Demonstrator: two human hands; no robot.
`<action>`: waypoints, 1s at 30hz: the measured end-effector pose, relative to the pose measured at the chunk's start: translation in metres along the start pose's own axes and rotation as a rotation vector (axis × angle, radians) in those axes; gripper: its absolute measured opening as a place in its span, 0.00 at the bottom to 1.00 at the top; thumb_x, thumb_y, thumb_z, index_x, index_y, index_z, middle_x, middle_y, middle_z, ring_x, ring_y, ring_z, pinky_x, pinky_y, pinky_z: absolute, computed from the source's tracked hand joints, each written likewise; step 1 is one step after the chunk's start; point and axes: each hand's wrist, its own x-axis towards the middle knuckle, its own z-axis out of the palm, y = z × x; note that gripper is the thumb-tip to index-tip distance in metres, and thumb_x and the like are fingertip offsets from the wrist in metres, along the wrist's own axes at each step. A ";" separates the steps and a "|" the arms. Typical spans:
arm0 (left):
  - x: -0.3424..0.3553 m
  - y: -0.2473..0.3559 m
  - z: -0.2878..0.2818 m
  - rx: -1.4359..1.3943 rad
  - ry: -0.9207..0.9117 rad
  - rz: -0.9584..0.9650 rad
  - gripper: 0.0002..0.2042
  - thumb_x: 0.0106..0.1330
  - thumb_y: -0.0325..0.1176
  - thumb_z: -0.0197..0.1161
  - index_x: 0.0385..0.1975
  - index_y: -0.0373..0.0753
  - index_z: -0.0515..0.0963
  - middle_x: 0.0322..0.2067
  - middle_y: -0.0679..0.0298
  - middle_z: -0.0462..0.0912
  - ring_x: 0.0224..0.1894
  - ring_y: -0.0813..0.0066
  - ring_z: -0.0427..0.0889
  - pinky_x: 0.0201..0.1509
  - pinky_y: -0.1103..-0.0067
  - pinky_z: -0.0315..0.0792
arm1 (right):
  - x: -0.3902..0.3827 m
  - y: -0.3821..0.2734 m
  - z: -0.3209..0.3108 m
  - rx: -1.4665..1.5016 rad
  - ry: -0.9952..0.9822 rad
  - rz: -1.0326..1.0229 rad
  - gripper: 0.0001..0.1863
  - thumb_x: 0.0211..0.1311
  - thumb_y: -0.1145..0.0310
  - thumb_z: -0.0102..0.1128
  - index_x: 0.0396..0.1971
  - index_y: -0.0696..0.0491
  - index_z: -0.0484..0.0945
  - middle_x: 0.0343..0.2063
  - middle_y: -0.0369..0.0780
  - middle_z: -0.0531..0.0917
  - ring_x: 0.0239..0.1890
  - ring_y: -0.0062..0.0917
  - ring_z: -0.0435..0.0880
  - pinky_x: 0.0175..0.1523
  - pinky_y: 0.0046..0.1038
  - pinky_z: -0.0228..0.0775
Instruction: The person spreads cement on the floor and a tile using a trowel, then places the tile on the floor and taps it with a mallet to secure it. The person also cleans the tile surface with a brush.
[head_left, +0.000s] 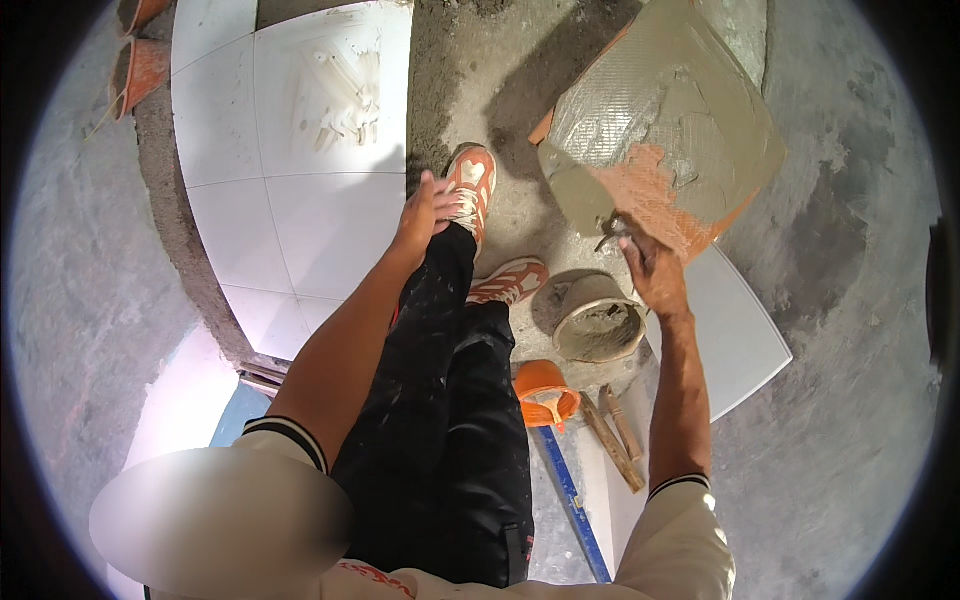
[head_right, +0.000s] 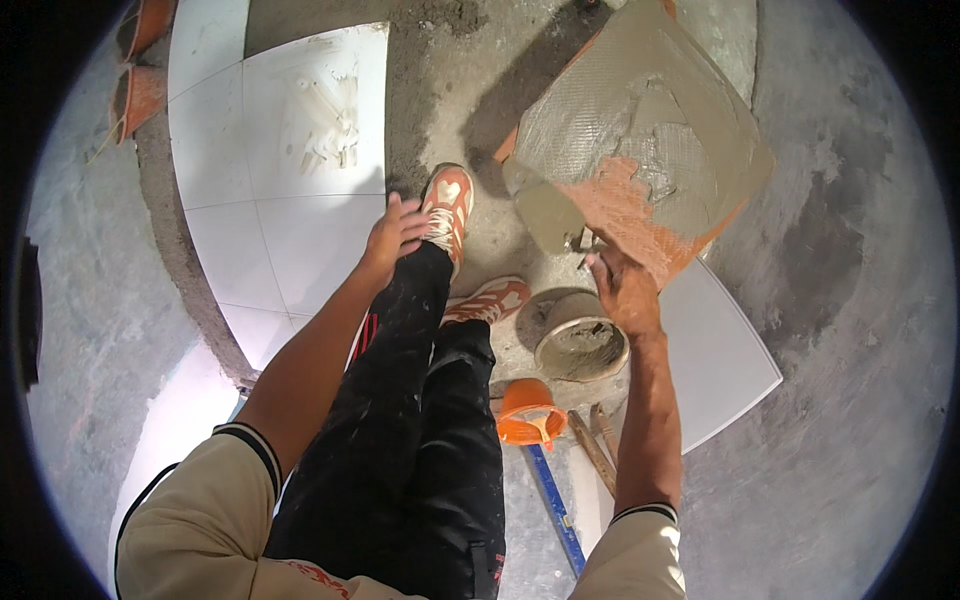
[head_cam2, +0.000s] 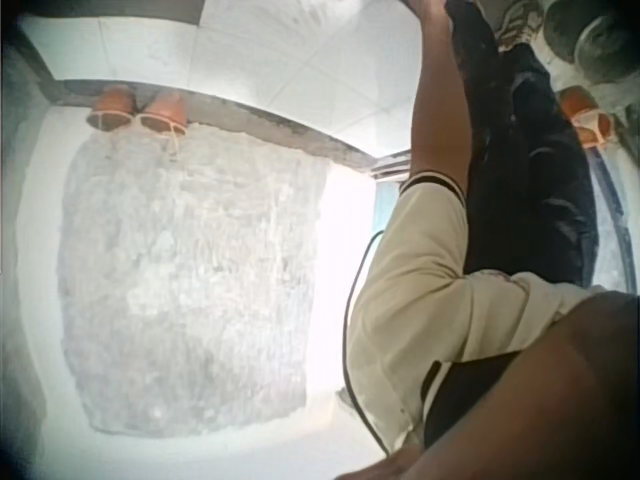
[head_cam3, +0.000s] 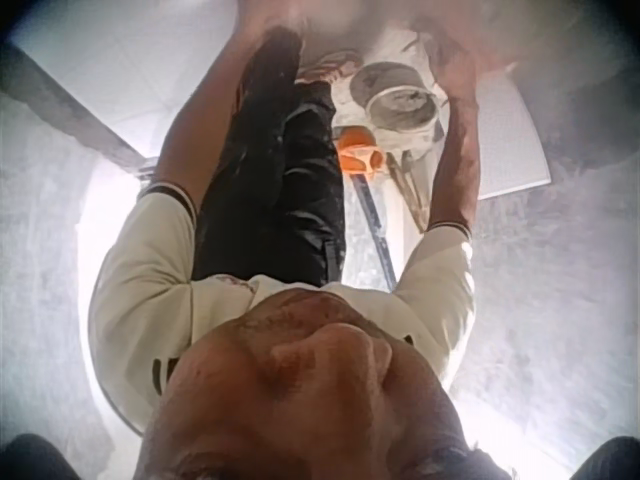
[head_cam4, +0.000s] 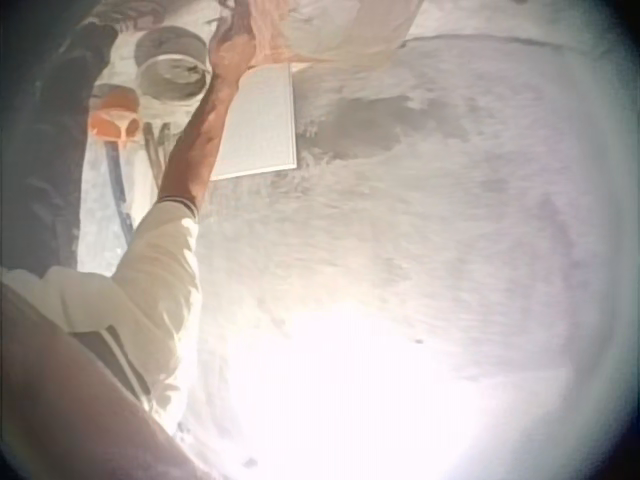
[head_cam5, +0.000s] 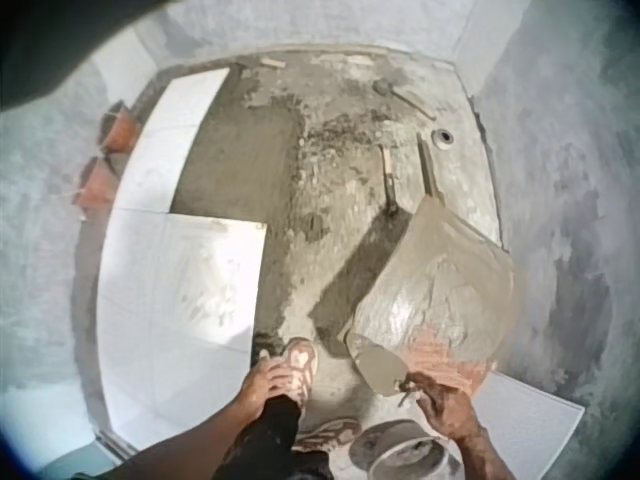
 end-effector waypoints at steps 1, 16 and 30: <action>-0.001 -0.030 -0.024 0.194 0.034 0.023 0.40 0.80 0.68 0.44 0.72 0.34 0.70 0.64 0.49 0.82 0.66 0.55 0.81 0.71 0.62 0.71 | -0.007 0.000 0.006 0.004 -0.064 0.033 0.22 0.79 0.50 0.58 0.54 0.54 0.84 0.39 0.55 0.88 0.46 0.55 0.87 0.52 0.46 0.78; -0.174 -0.104 -0.006 1.277 0.007 -0.092 0.56 0.63 0.61 0.74 0.84 0.46 0.47 0.74 0.39 0.62 0.72 0.34 0.71 0.68 0.50 0.74 | -0.077 -0.077 0.158 0.156 0.268 0.211 0.18 0.79 0.57 0.58 0.52 0.57 0.81 0.43 0.56 0.86 0.45 0.60 0.86 0.48 0.55 0.77; -0.156 -0.093 0.010 1.426 0.031 -0.080 0.55 0.63 0.58 0.75 0.84 0.45 0.48 0.66 0.43 0.70 0.62 0.38 0.81 0.62 0.54 0.79 | -0.009 -0.006 0.045 -0.025 0.669 0.520 0.18 0.78 0.56 0.57 0.56 0.52 0.80 0.44 0.54 0.87 0.44 0.55 0.88 0.48 0.55 0.80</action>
